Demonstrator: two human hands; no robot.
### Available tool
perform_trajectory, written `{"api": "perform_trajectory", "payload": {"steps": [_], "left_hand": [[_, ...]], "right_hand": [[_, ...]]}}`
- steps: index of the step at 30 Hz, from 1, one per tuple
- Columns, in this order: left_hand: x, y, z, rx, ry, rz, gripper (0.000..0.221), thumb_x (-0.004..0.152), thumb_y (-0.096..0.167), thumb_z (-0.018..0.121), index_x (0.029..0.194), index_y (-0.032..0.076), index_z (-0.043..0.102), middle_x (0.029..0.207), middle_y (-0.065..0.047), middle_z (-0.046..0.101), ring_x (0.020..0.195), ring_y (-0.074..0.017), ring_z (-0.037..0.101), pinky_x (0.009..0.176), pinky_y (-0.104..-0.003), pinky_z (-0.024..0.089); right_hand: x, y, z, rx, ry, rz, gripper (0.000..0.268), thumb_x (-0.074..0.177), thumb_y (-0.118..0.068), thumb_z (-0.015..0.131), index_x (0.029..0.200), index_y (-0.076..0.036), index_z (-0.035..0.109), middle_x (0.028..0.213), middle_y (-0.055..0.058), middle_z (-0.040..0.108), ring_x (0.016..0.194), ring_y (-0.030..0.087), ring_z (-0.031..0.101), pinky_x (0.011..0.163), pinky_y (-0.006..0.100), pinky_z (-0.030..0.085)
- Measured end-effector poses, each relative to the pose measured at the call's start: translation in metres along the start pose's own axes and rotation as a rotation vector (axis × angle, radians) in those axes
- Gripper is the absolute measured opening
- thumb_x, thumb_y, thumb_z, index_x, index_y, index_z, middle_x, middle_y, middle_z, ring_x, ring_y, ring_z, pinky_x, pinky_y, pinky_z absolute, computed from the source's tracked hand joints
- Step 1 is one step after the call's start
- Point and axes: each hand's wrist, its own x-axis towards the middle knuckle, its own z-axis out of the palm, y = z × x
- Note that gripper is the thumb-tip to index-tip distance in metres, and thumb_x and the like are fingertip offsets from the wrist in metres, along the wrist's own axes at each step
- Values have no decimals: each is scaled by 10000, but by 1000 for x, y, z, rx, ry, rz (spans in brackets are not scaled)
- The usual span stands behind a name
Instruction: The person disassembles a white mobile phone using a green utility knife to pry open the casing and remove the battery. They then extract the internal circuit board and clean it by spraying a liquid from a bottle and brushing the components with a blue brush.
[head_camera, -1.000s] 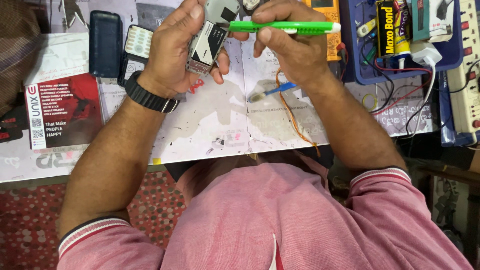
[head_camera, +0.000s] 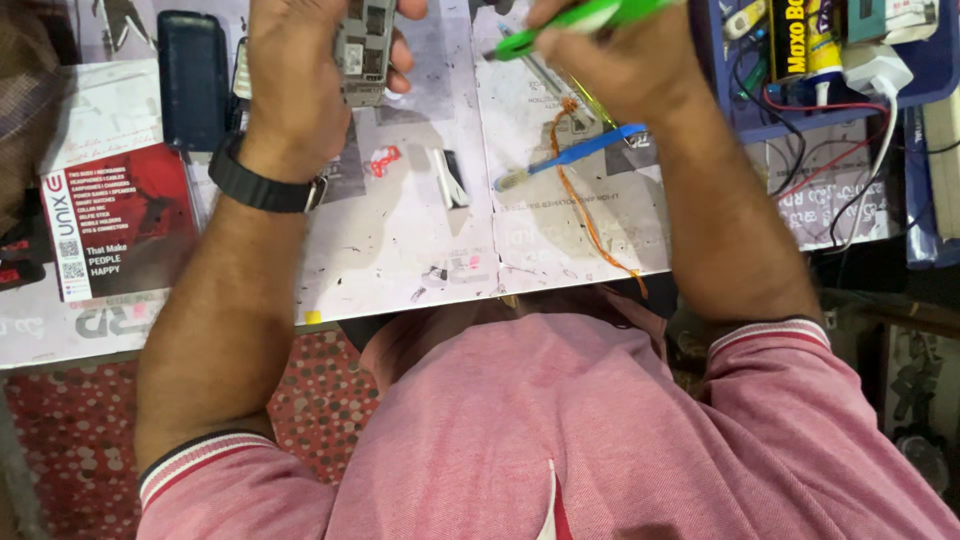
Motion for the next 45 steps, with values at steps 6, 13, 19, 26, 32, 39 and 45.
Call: {"api": "perform_trajectory", "payload": {"steps": [6,13,19,26,32,39,45], "left_hand": [[2,7,-10,-420,-103,-149,457,1193,301,356,1244,-66,625,1153,-226,707,862,-245,716,674,-334,618],[-2,2,-8,-498,-145,-207,478,1197,318,365,1290,-79,614,1186,-239,698,876,-247,712,687,-344,618],[-3,-4,-5,-523,-220,-187,488,1185,355,403,1322,-66,609,1210,-234,701,888,-251,719,711,-352,624],[-2,4,5,-317,-170,-81,371,1143,322,580,1270,-26,612,1147,-198,721,847,-228,710,675,-324,616],[-8,3,31,910,54,446,472,933,154,944,1156,2,556,992,-116,663,774,-243,650,667,-368,529],[-10,8,44,1073,9,546,532,905,174,940,1172,30,503,1002,-141,641,825,-301,666,686,-396,535],[-5,4,33,527,-80,111,499,1002,75,845,1355,5,499,1073,-90,708,854,-138,680,710,-260,539]], "right_hand": [[20,-22,14,-729,-230,-382,233,840,-32,796,1052,-114,746,1054,72,696,990,270,671,852,429,537],[20,-21,10,-661,-96,-425,198,949,106,728,1086,-36,716,1037,92,689,947,276,675,839,425,528],[18,-24,22,-505,-118,-365,190,944,33,813,1079,-27,693,1011,128,685,922,293,689,778,384,550],[10,-22,33,-225,-94,-70,138,1012,-57,813,1057,5,698,874,94,694,690,184,651,606,297,513],[6,-9,55,621,56,325,292,1081,-184,701,1246,40,610,1031,103,737,696,105,660,610,248,549],[11,-9,65,626,78,402,232,1074,-87,707,1228,57,610,964,93,708,735,117,657,622,255,557],[7,-4,52,620,68,317,223,1104,-111,702,1222,63,628,920,73,687,670,94,622,575,221,519]]}}
